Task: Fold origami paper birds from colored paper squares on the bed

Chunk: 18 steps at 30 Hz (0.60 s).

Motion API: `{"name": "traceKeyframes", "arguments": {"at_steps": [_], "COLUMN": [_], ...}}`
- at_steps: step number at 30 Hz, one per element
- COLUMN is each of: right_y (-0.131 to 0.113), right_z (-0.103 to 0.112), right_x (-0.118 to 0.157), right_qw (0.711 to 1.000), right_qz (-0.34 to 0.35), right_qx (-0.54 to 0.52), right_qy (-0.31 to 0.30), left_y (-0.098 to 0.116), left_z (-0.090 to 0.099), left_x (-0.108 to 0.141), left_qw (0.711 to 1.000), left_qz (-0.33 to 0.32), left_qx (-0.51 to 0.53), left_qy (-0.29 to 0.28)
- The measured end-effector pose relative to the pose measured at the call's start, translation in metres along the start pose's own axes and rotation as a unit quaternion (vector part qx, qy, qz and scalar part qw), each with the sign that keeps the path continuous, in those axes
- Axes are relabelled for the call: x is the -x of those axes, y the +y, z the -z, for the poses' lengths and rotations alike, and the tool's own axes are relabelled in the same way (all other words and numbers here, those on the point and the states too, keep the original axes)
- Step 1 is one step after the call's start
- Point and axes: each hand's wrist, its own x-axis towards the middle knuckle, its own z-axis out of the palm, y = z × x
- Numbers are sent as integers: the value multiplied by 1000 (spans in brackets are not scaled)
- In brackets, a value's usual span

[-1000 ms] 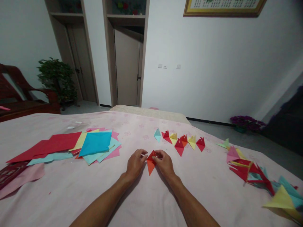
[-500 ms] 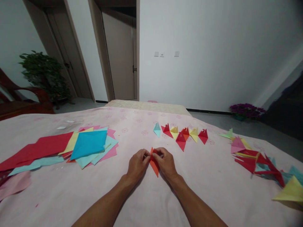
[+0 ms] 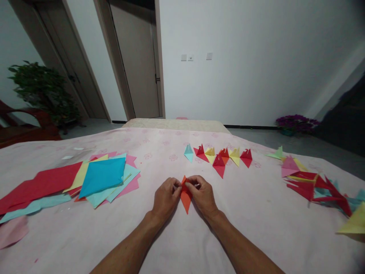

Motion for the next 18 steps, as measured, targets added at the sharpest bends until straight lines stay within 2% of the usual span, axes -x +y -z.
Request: {"name": "traceKeyframes", "arguments": {"at_steps": [8, 18], "right_y": [3, -1], "right_z": [-2, 1], "right_x": [1, 2], "right_qw": [999, 996], "right_qz": [34, 70], "right_qx": [35, 57], "right_qy": [-6, -11], "left_y": [0, 2], "left_z": [-1, -3], "left_x": [-1, -1], "left_qw": [999, 999], "left_qz": [-33, -28], "left_qx": [27, 38], "left_qy": [14, 6]}}
